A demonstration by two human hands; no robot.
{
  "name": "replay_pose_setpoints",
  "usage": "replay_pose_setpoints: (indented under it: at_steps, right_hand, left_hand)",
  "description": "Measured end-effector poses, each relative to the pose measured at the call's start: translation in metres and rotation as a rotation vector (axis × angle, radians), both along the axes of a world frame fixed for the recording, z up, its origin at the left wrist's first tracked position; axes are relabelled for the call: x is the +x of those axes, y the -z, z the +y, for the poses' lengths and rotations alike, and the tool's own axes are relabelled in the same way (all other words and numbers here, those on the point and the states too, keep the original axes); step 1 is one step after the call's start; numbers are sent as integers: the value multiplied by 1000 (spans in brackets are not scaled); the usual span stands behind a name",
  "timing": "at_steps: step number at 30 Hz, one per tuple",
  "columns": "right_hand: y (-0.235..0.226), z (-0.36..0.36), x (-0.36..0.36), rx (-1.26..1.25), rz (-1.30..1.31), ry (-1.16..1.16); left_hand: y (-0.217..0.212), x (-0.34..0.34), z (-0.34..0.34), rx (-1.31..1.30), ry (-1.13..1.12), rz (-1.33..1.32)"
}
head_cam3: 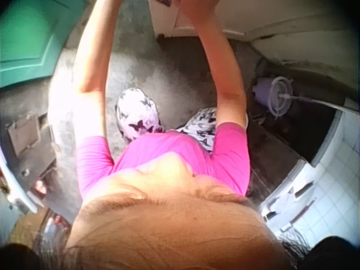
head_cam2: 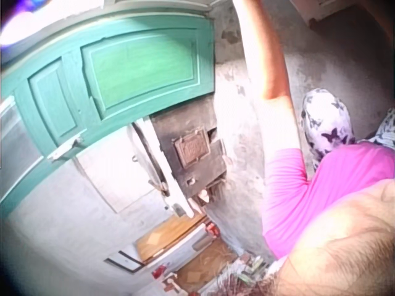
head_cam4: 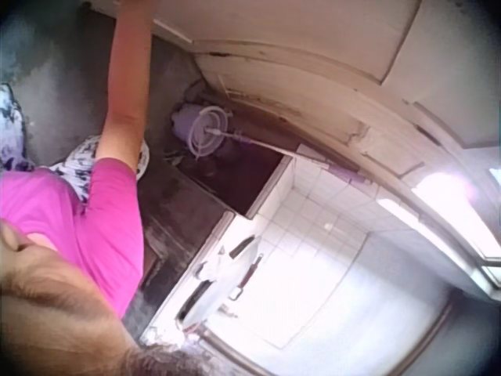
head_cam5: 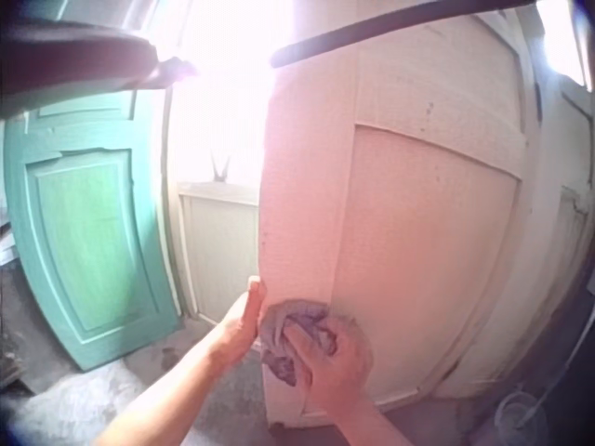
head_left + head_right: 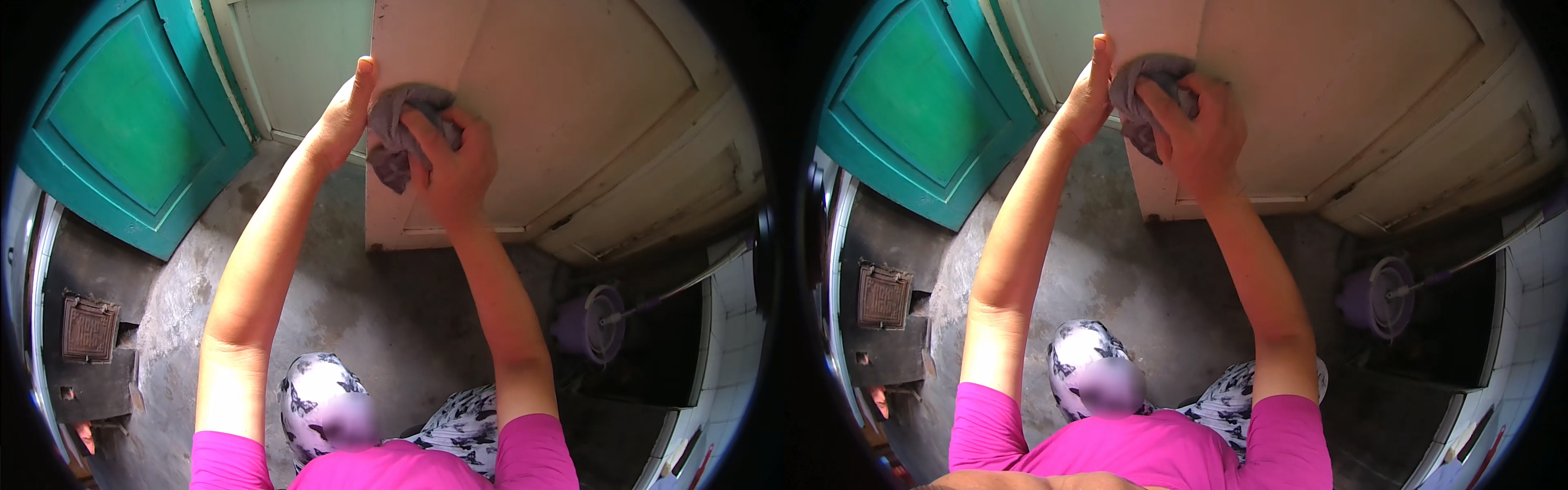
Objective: The person wipes the glass and frame of a green door with a cloth, then wipes the surface of a white door. The person uses a cloth to clean both doors systematically.
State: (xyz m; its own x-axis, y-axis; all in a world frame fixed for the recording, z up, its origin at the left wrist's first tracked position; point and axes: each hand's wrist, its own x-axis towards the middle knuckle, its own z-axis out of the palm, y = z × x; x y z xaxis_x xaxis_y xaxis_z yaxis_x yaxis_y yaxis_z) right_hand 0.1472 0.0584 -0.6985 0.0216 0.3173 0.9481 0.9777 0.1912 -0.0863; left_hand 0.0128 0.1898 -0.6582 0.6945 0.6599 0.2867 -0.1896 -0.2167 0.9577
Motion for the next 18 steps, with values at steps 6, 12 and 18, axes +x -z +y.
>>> replay_pose_setpoints:
  at_steps: [6, 12, 18]
  right_hand:
    - [90, -7, -5, -180, 286, 22]
    - [150, -37, -4, -624, 111, -61]
    - [-6, -14, 14, -67, 72, -87]
  left_hand:
    - [-1, 10, -9, 27, -79, -25]
    - [-4, 10, -10, 10, -29, -54]
    - [-4, 4, -13, 45, 29, -44]
